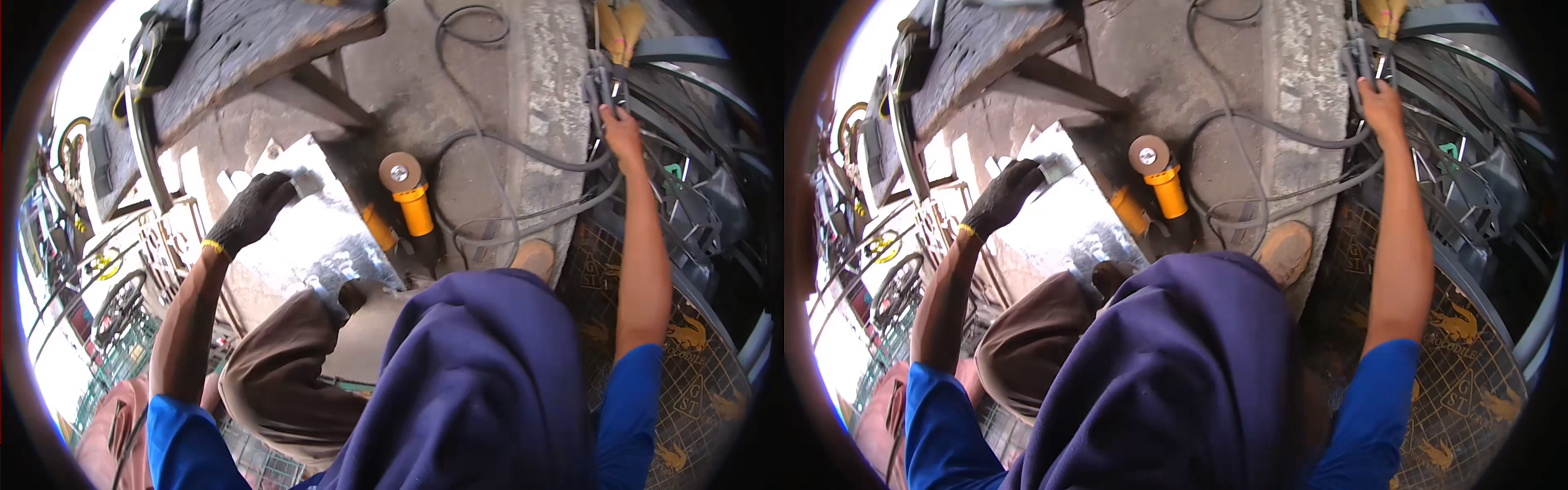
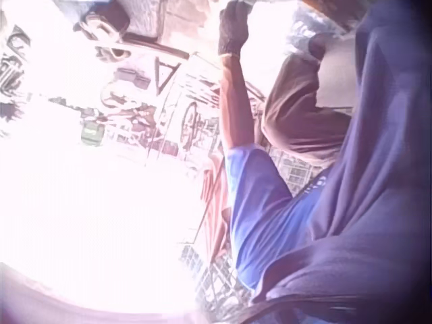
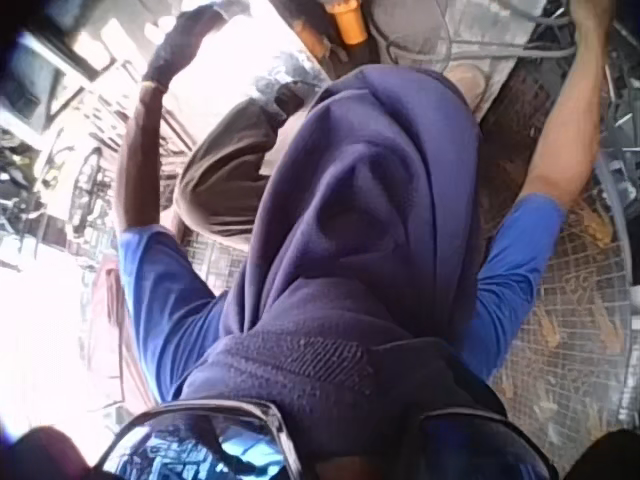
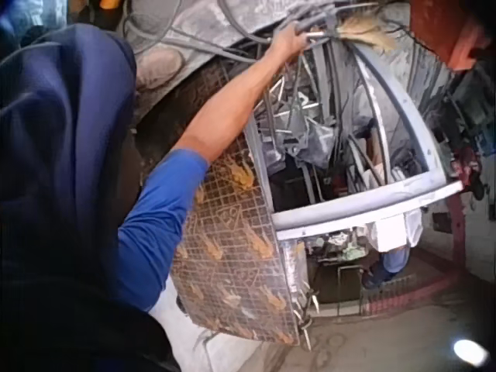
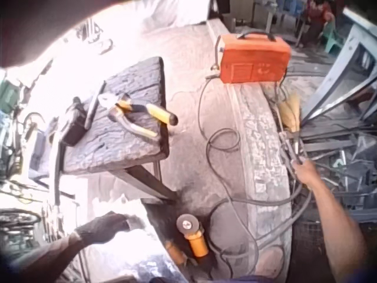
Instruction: Use a welding torch and pliers to join and shape metal pieces.
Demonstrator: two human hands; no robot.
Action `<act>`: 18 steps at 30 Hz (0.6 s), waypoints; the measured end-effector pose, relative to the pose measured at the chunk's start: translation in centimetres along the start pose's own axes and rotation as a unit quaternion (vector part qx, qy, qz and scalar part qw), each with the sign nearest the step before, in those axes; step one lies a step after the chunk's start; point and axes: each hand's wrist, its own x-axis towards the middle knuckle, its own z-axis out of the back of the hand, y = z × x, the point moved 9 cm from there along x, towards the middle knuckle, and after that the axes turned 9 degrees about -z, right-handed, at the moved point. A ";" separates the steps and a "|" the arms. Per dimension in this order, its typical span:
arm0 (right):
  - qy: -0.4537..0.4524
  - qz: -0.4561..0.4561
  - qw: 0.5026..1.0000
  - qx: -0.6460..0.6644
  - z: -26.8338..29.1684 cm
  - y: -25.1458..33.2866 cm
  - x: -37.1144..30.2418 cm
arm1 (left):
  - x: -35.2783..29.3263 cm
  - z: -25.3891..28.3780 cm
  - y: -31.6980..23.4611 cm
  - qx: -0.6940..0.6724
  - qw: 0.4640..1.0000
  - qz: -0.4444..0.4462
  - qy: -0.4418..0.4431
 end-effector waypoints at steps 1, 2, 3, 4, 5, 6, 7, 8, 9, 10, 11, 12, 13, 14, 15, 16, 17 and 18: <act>-0.028 -0.006 0.997 0.071 3.8 -2.2 0.9 | 1.6 -0.2 -1.0 0.010 0.998 -0.058 -0.002; -0.007 -0.034 0.991 0.129 4.2 -2.0 0.1 | 2.0 -0.7 -0.4 -0.002 0.998 -0.061 0.013; -0.001 -0.071 0.976 0.205 4.4 -3.1 -0.6 | 2.1 -0.9 -0.1 -0.025 0.999 -0.026 0.008; 0.072 -0.060 0.963 0.253 3.5 -2.5 -2.7 | 2.0 -1.1 -0.2 -0.022 1.000 -0.003 0.021; 0.058 -0.075 0.958 0.271 3.8 -2.0 -5.2 | 1.9 -1.3 -0.1 -0.006 0.999 -0.039 0.005; 0.062 -0.085 0.956 0.275 4.2 -1.3 -8.2 | 1.6 -1.2 -0.5 -0.011 0.999 -0.027 0.013; 0.073 -0.088 0.939 0.324 4.6 -1.9 -10.4 | 1.4 -1.2 -0.8 0.007 0.999 -0.046 0.015; 0.045 -0.096 0.940 0.323 5.1 -2.2 -13.0 | 1.5 -1.1 -1.0 0.025 0.997 -0.067 0.016; 0.031 -0.103 0.934 0.340 4.7 -1.6 -15.8 | 1.4 -0.6 -0.6 0.029 0.997 -0.064 0.014; 0.012 -0.112 0.930 0.350 4.8 -1.1 -18.1 | 1.4 -0.7 0.4 0.017 0.999 -0.028 0.029; 0.012 -0.104 0.917 0.385 4.9 -1.2 -19.3 | 1.4 -1.2 1.0 0.003 0.999 0.005 0.048; 0.010 -0.095 0.903 0.418 5.1 -1.9 -20.1 | 1.3 -1.3 1.1 -0.009 0.999 0.023 0.046; -0.032 -0.088 0.902 0.421 6.4 -2.7 -20.5 | 2.2 -1.6 0.0 0.012 0.998 -0.052 0.029; -0.073 -0.076 0.902 0.419 7.0 -2.8 -20.8 | 2.4 -1.6 -1.6 0.037 0.992 -0.120 0.012; -0.085 -0.087 0.900 0.419 7.2 -2.1 -21.1 | 2.7 -1.6 -1.7 0.031 0.994 -0.100 0.015; -0.096 -0.096 0.898 0.418 7.0 -1.0 -21.0 | 2.9 -1.6 -1.9 0.023 0.996 -0.080 0.017; -0.017 -0.077 0.896 0.437 5.7 1.1 -20.0 | 0.6 0.3 -0.9 0.008 1.000 -0.012 0.011; 0.039 -0.059 0.897 0.435 5.2 2.2 -18.7 | -0.1 0.6 -1.4 -0.008 0.999 0.030 0.027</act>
